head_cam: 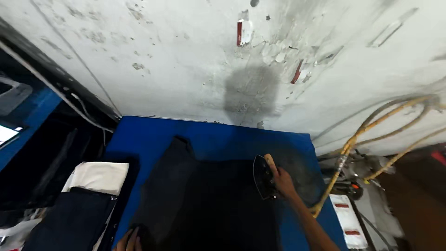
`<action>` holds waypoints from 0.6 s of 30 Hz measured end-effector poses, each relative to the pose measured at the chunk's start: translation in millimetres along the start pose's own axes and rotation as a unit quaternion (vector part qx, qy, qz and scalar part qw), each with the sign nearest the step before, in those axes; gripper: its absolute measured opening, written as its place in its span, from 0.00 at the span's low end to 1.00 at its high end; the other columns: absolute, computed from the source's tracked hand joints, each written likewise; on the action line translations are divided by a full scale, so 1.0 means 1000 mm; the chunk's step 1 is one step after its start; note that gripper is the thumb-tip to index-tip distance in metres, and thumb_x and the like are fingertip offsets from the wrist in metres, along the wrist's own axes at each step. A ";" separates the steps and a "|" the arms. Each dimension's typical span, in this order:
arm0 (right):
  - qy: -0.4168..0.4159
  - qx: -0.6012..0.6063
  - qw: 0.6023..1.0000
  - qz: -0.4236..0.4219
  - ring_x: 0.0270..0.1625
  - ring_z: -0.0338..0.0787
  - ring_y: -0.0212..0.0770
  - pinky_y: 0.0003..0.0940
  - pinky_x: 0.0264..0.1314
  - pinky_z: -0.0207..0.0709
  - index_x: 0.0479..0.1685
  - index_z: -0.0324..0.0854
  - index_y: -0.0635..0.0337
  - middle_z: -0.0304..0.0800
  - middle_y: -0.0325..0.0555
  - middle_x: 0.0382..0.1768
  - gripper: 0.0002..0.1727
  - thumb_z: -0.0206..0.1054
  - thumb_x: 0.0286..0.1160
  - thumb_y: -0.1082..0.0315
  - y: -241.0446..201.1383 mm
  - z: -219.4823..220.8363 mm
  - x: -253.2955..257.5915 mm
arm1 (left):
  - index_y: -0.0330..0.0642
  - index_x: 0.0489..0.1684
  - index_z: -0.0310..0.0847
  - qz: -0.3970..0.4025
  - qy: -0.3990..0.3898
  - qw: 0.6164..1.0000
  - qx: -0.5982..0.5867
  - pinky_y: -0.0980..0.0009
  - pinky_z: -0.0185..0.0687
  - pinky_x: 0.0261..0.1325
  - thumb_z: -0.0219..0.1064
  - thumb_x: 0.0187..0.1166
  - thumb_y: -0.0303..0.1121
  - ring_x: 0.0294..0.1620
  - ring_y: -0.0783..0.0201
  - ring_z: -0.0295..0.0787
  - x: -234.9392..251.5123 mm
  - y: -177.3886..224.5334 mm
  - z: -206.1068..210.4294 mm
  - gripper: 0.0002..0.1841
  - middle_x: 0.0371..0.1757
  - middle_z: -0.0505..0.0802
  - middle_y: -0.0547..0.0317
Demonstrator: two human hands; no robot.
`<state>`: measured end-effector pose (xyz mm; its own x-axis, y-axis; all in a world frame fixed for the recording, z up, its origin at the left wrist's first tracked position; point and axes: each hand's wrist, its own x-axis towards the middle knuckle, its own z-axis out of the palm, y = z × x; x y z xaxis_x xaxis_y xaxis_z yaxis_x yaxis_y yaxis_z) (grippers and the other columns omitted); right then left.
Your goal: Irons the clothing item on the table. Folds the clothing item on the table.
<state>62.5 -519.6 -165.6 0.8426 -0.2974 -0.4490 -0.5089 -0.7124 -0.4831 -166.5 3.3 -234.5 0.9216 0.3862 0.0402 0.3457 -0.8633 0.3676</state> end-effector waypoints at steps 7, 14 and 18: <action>-0.089 0.015 0.991 -0.101 0.35 0.90 0.51 0.54 0.45 0.84 0.55 0.85 0.67 0.90 0.56 0.33 0.31 0.52 0.91 0.45 -0.082 0.105 -0.087 | 0.27 0.77 0.73 -0.153 0.046 0.981 -0.110 0.35 0.73 0.75 0.67 0.79 0.30 0.74 0.26 0.76 -0.005 -0.020 -0.003 0.27 0.73 0.80 0.23; -0.222 -0.071 0.936 -0.264 0.38 0.90 0.51 0.55 0.48 0.84 0.52 0.87 0.63 0.90 0.54 0.34 0.32 0.52 0.89 0.40 -0.240 0.239 -0.137 | 0.24 0.59 0.83 -0.300 -0.025 0.917 -0.263 0.41 0.75 0.75 0.69 0.80 0.32 0.66 0.34 0.84 -0.053 -0.058 0.007 0.18 0.60 0.89 0.29; -0.240 -0.136 0.914 -0.297 0.42 0.92 0.53 0.57 0.51 0.84 0.54 0.85 0.64 0.90 0.56 0.38 0.34 0.51 0.89 0.38 -0.310 0.296 -0.142 | 0.31 0.55 0.87 -0.295 0.002 0.888 -0.354 0.47 0.81 0.69 0.60 0.86 0.31 0.65 0.42 0.86 -0.066 -0.085 0.005 0.14 0.60 0.91 0.38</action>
<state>48.6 -68.5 -174.2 0.7490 0.4589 -0.4780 0.1298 -0.8091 -0.5732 -255.8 50.1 -273.0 0.6160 0.7053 -0.3508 0.5690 -0.0905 0.8173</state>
